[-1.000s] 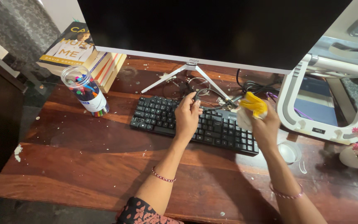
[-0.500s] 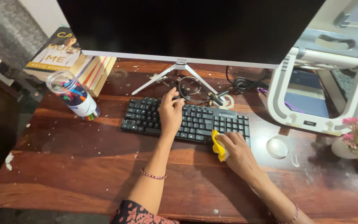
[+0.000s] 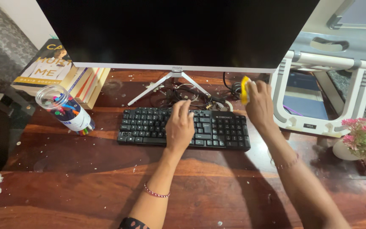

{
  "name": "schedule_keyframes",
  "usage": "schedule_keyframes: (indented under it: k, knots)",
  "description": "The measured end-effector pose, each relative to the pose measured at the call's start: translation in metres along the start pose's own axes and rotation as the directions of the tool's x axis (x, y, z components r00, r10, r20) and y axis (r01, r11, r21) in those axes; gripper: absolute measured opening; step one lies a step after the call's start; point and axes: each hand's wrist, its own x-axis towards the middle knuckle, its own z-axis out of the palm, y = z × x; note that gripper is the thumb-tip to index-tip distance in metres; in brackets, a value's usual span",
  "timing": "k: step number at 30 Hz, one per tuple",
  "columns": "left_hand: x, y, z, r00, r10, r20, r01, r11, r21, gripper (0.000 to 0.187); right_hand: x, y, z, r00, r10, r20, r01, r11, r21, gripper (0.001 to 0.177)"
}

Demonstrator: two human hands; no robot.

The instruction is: The person wipes a keyboard, monitor, and desk surface using a cloth. They then open a drawer and remove several items including a box of whiteboard marker refills, pens, a mouse, a notebook, and a folder, placing them on the desk.

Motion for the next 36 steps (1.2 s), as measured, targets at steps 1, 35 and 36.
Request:
schedule_keyframes:
  k: [1,35,36]
  knots:
    - [-0.001,0.002,0.0,1.0,0.008,0.025,-0.009,1.0,0.017,0.034,0.017,0.006,0.009,0.996,-0.015,0.087,0.023,0.995,-0.094,0.071]
    - [-0.002,-0.005,0.009,0.987,-0.07,0.144,0.055,0.993,0.109,0.027,0.025,-0.039,-0.016,0.852,-0.249,0.461,0.471,0.75,-0.465,0.065]
    - [-0.003,-0.005,0.008,0.988,-0.067,0.139,0.053,0.993,0.105,0.027,0.024,-0.039,-0.019,0.863,-0.228,0.45,0.439,0.779,-0.447,0.055]
